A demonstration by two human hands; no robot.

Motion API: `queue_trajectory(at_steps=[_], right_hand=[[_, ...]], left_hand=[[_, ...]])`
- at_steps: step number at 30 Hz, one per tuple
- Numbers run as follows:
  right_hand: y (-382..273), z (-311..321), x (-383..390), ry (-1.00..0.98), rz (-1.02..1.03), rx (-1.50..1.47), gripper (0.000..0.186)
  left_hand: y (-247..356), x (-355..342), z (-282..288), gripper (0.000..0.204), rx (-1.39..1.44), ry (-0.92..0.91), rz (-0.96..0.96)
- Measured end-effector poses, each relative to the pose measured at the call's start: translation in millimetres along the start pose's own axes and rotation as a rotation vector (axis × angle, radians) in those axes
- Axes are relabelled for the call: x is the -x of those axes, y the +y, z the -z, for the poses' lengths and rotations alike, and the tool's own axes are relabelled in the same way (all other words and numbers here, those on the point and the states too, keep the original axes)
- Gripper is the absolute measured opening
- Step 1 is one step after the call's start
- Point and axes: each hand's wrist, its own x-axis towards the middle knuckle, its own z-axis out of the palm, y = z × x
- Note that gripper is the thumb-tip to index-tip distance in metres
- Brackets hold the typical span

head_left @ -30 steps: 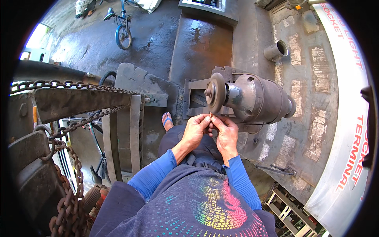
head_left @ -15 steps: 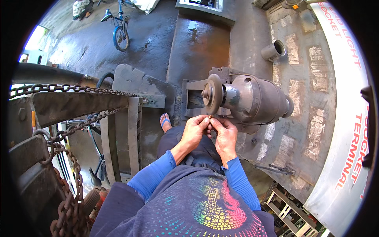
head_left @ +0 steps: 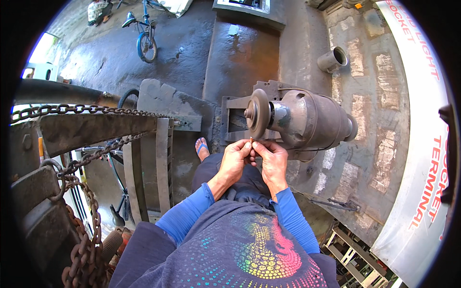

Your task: The person holds small metal parts against a rotating bench grinder to smooth or shape their edges. They repeatedly rotate the parts in their hands to grind different sides, then briefly walk to a workbench to pick up another part before returning to the grinder to continue the process.

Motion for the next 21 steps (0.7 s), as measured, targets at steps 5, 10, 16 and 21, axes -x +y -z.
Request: queue_trajectory(at_steps=[5, 10, 16, 21], right_hand=[[-5.5, -1.5, 5.4, -0.021, 0.002, -0.004, 0.010], [-5.8, -3.3, 5.7, -0.018, 0.013, -0.009, 0.010], [-4.9, -3.7, 6.1, 0.003, 0.010, 0.012, 0.010], [-3.7, -2.7, 7.1, -0.009, 0.030, 0.022, 0.010]], left_hand=[[-1.9, -0.1, 0.3, 0.020, 0.034, -0.010, 0.017], [-3.6, -1.3, 1.9, 0.019, 0.055, -0.028, 0.019], [-2.7, -3.0, 1.7, 0.020, 0.067, -0.034, 0.045], [-1.6, -3.4, 3.5, 0.019, 0.065, -0.036, 0.067]])
